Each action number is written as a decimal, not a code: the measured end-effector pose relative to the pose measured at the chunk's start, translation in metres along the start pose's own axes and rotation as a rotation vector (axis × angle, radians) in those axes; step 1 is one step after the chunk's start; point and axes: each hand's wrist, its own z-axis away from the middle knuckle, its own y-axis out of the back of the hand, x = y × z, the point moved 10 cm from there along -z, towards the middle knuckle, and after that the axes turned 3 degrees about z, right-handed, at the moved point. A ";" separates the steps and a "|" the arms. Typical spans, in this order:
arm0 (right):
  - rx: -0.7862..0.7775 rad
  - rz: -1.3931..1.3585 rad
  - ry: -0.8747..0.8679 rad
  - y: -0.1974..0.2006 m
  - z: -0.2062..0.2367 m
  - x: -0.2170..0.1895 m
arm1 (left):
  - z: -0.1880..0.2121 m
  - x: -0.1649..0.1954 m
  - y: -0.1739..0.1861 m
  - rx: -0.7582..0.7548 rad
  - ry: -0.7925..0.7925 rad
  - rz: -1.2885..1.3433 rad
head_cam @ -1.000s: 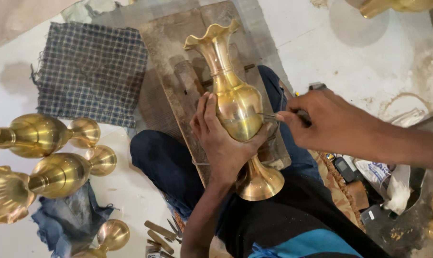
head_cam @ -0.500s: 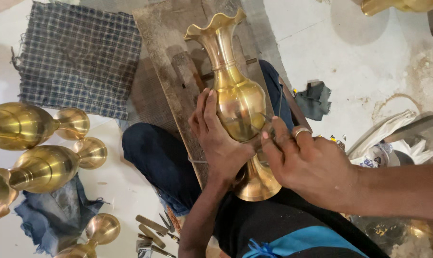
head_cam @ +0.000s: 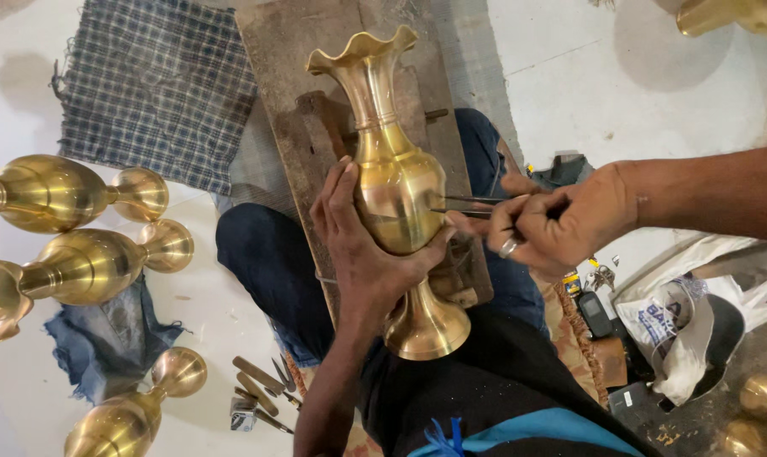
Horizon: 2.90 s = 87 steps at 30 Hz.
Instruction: The person sits on the floor with a brass vase held on a wooden board and engraves decorative patterns on its surface, tapping a chisel with a wooden mallet. They rotate and reposition the vase to reach different areas, and finished vases sit nearby on the floor.
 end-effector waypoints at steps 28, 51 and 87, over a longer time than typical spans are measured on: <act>0.212 -1.201 -2.238 0.003 0.071 0.024 | -0.001 0.013 -0.006 0.124 0.066 -0.049; -1.034 -1.289 -0.469 -0.055 0.002 0.081 | 0.007 -0.001 0.006 0.271 -0.020 -0.066; -0.675 -1.402 -1.005 -0.073 0.016 0.120 | 0.003 -0.005 0.005 0.233 -0.001 -0.051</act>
